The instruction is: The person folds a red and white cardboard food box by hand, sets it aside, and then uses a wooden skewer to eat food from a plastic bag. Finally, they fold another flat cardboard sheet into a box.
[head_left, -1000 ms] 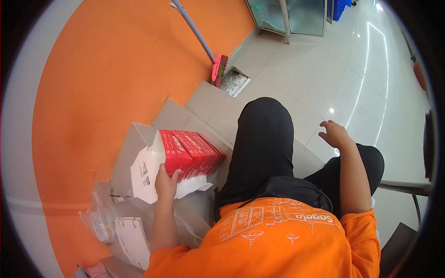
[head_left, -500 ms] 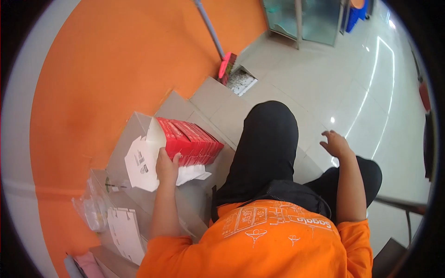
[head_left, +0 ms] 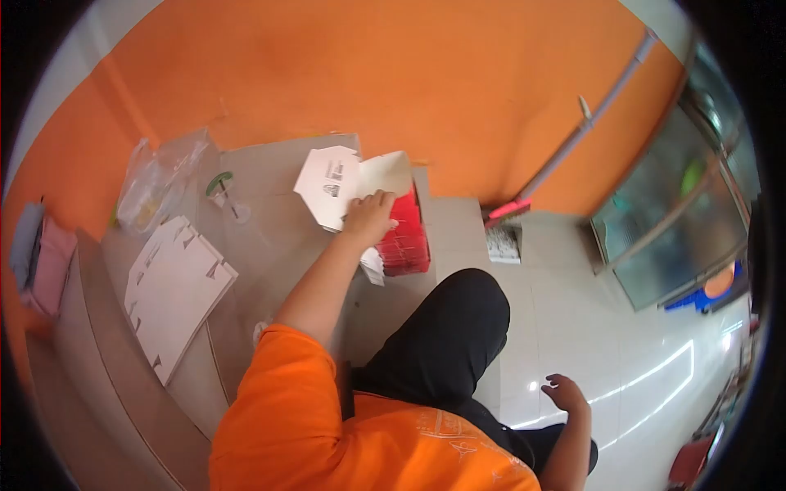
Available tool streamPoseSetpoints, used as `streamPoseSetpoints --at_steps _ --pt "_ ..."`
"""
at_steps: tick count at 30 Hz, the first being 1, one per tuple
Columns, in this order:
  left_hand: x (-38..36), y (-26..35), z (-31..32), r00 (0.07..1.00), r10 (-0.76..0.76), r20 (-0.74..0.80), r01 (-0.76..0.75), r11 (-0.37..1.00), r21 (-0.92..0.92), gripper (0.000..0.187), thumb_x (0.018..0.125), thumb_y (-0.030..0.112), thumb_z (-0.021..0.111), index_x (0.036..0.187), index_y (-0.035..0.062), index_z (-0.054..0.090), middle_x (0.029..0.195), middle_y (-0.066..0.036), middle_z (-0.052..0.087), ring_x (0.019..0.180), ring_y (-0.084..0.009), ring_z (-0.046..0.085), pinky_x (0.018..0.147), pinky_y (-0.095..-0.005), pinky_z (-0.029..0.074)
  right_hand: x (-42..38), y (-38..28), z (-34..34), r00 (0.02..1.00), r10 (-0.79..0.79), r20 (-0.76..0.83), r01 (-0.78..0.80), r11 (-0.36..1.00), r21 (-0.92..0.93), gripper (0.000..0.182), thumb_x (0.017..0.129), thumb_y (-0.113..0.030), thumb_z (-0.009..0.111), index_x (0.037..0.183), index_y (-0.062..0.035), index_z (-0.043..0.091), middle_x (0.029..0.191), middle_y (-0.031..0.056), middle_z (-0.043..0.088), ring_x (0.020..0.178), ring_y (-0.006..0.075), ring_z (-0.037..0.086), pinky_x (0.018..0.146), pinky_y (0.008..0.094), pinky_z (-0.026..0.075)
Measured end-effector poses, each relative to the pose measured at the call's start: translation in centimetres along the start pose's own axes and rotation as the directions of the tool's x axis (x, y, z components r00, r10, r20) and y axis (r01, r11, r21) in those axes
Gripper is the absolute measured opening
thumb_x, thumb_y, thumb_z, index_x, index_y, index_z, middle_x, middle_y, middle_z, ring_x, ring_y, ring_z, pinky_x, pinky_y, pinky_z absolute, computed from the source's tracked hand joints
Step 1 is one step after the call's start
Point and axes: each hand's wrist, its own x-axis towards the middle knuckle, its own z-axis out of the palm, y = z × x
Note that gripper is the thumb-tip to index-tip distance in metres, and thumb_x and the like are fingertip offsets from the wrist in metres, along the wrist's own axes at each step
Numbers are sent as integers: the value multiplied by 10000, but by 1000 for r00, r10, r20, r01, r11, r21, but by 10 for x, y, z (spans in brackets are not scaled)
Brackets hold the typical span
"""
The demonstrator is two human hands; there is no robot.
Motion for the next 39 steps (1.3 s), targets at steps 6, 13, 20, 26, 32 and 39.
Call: streamPoseSetpoints --at_steps 6,13,20,26,32,39 --pt "-22 9 10 941 107 -321 -85 993 81 670 757 249 708 1328 104 390 1275 -121 436 1132 -322 464 965 -451 376 44 -119 -164 861 -342 -378 360 933 -25 313 830 -124 643 1125 -36 589 1082 153 609 934 281 603 830 365 480" --pt "-61 4 -83 862 -37 -505 25 999 -31 642 746 258 705 1299 92 425 1293 -148 429 1166 -339 440 979 -453 361 149 -124 -129 859 -455 -234 479 876 57 294 842 -144 635 1109 -26 595 1033 144 645 911 259 618 807 359 485" --pt "-109 -162 -177 662 -478 -577 566 824 -32 615 757 240 706 1276 72 423 1289 -168 447 1180 -355 454 964 -441 397 203 -156 -61 843 -456 -287 460 886 -57 220 820 -200 638 982 -53 652 951 148 649 838 289 638 753 389 504" --pt "-128 -264 -219 490 -688 -535 871 419 258 785 721 324 744 1384 188 348 1431 -141 292 1278 -323 361 1009 -519 332 253 -163 -62 929 -368 -49 356 920 -162 245 801 -211 657 981 -45 646 947 147 645 859 293 631 785 394 500" --pt "-95 -313 -235 485 -770 -414 825 247 508 912 650 380 800 1418 355 309 1533 -153 59 1410 -360 101 1099 -582 147 237 -166 -69 909 -320 -268 288 945 -151 179 811 -161 634 902 -8 650 896 162 648 823 310 632 760 397 510" --pt "-84 -370 -251 444 -822 -356 821 214 530 606 666 312 770 1236 313 568 1486 -205 240 1378 -357 237 1083 -547 213 201 -92 -87 866 -167 -471 236 967 93 132 850 -90 597 911 22 625 881 144 626 813 250 618 748 344 495"
